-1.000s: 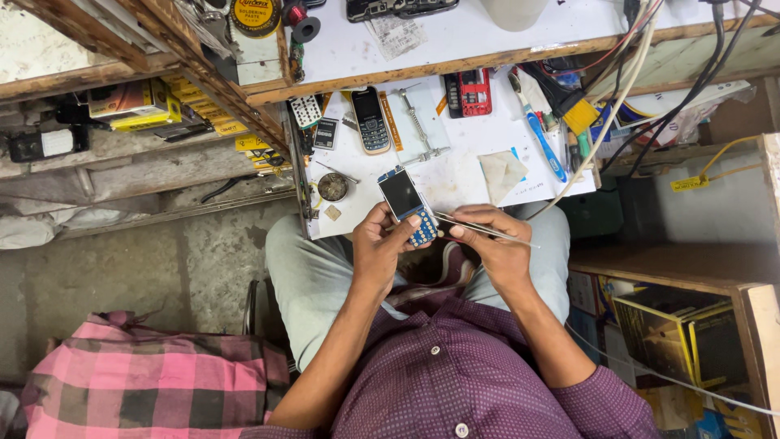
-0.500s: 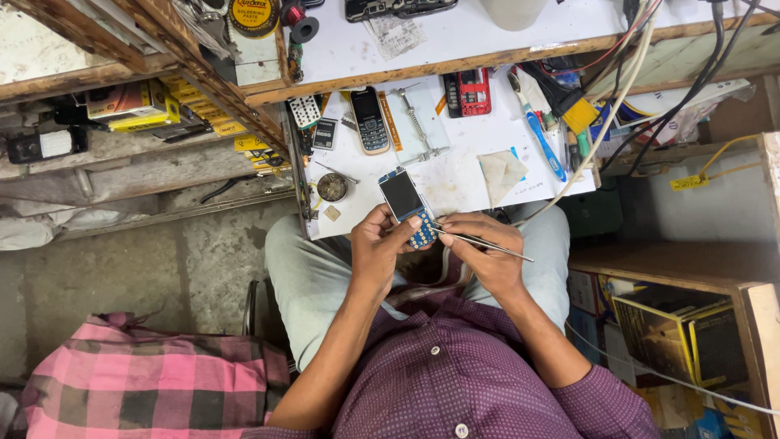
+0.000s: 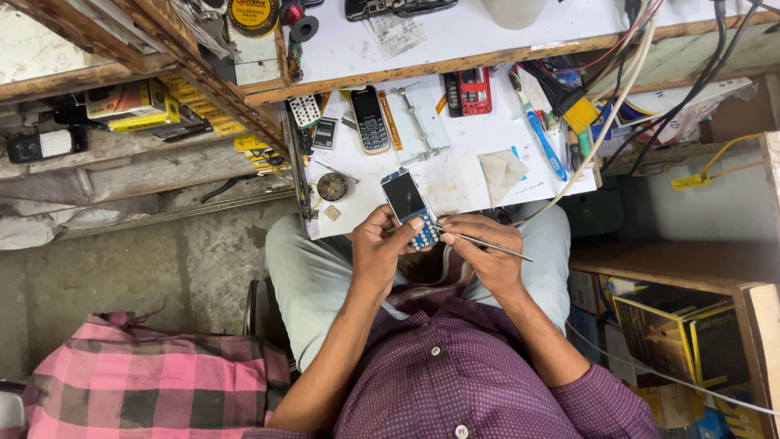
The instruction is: The person sits at a repair workbench holding a feature phone and uses tweezers to work on its keypad area. They connect a cable to the phone, pry the casing open, remove the back cover and battery, work on the internal components with tweezers, and then press the casing back together.
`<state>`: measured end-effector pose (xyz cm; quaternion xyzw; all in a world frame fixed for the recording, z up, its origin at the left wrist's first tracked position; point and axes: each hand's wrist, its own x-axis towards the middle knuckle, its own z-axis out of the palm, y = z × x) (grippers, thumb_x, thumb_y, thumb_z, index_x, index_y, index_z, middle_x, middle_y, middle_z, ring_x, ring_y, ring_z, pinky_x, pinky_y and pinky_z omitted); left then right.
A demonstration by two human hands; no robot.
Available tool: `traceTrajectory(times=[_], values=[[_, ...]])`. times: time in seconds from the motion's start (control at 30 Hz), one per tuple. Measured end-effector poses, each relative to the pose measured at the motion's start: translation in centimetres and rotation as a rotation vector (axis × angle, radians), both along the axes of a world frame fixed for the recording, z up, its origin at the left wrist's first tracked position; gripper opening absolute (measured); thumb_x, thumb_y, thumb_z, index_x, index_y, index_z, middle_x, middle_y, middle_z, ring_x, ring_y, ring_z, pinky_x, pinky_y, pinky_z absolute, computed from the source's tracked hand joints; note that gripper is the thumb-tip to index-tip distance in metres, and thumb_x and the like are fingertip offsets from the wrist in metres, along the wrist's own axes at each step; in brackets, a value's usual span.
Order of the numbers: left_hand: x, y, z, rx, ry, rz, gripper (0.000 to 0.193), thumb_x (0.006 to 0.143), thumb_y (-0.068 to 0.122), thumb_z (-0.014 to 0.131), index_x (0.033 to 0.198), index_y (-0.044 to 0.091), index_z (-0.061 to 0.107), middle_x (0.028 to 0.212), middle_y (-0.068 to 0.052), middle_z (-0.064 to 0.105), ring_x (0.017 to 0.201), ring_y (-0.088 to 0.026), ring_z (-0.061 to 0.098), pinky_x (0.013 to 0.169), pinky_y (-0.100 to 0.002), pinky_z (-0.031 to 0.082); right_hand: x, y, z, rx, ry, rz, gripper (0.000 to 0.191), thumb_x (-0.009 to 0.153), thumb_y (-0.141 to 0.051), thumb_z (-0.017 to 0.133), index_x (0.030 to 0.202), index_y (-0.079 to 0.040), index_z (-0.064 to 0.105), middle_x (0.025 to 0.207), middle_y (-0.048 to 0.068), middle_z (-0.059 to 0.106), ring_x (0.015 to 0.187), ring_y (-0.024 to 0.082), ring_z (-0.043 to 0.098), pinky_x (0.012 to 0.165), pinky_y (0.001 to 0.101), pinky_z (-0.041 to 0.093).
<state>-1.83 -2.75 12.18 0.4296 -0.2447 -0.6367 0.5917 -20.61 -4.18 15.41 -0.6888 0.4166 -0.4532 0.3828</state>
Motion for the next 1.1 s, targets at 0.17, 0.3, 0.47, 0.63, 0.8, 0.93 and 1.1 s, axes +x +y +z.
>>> traceTrajectory(times=[0.17, 0.3, 0.47, 0.63, 0.8, 0.93, 1.1], values=[[0.1, 0.1, 0.0, 0.011, -0.078, -0.01, 0.022, 0.091, 0.008, 0.076, 0.109, -0.002, 0.069, 0.084, -0.008, 0.073, 0.068, -0.01, 0.07, 0.058, -0.022, 0.059, 0.0, 0.0, -0.3, 0.007, -0.011, 0.002, 0.015, 0.088, 0.0, 0.077, 0.103, 0.001, 0.078, 0.105, 0.015, 0.078, 0.101, 0.025, 0.077, 0.09, 0.0325, 0.061], [0.0, 0.2, 0.0, 0.014, -0.063, -0.009, 0.022, 0.091, 0.01, 0.076, 0.108, -0.002, 0.069, 0.085, -0.008, 0.073, 0.068, -0.009, 0.07, 0.059, -0.022, 0.059, -0.1, 0.0, -0.4, 0.019, -0.006, -0.006, 0.016, 0.088, -0.001, 0.077, 0.103, 0.0, 0.078, 0.105, 0.015, 0.079, 0.1, 0.024, 0.077, 0.088, 0.0315, 0.062], [0.0, 0.2, 0.0, 0.0, -0.051, -0.006, 0.021, 0.092, 0.009, 0.077, 0.108, -0.003, 0.069, 0.084, -0.007, 0.072, 0.069, -0.009, 0.069, 0.059, -0.022, 0.059, -0.1, -0.1, -0.5, -0.012, -0.002, 0.0, 0.015, 0.088, 0.0, 0.077, 0.103, 0.0, 0.078, 0.105, 0.015, 0.078, 0.1, 0.025, 0.078, 0.088, 0.0316, 0.062], [0.0, 0.1, 0.1, 0.009, -0.061, -0.008, 0.022, 0.091, 0.01, 0.077, 0.108, -0.002, 0.069, 0.084, -0.007, 0.072, 0.068, -0.008, 0.068, 0.059, -0.022, 0.058, 0.0, -0.1, -0.4, -0.066, 0.002, 0.005, 0.014, 0.087, 0.001, 0.078, 0.101, 0.001, 0.077, 0.104, 0.015, 0.078, 0.1, 0.025, 0.077, 0.089, 0.0321, 0.062], [0.0, 0.1, 0.1, 0.019, -0.048, -0.007, 0.022, 0.09, 0.011, 0.077, 0.108, -0.001, 0.069, 0.084, -0.005, 0.072, 0.069, -0.008, 0.069, 0.06, -0.023, 0.06, 0.1, -0.3, 0.1, -0.132, 0.038, 0.023, 0.014, 0.086, 0.003, 0.078, 0.1, 0.001, 0.076, 0.103, 0.015, 0.078, 0.098, 0.024, 0.078, 0.086, 0.031, 0.063], [0.0, 0.2, 0.1, 0.029, -0.069, -0.007, 0.022, 0.091, 0.011, 0.077, 0.108, 0.0, 0.069, 0.084, -0.004, 0.071, 0.069, -0.007, 0.068, 0.06, -0.021, 0.057, 0.1, -0.2, 0.5, -0.192, 0.069, 0.035, 0.015, 0.086, 0.004, 0.078, 0.1, 0.001, 0.076, 0.104, 0.015, 0.078, 0.098, 0.024, 0.078, 0.086, 0.0308, 0.063], [0.0, 0.3, 0.2, 0.016, -0.065, -0.004, 0.022, 0.092, 0.011, 0.077, 0.108, -0.002, 0.069, 0.084, -0.005, 0.071, 0.069, -0.008, 0.068, 0.06, -0.021, 0.057, 0.2, -0.1, 0.5, -0.268, 0.147, 0.019, 0.016, 0.085, 0.002, 0.08, 0.1, 0.0, 0.076, 0.104, 0.013, 0.078, 0.098, 0.023, 0.078, 0.083, 0.0297, 0.064]])
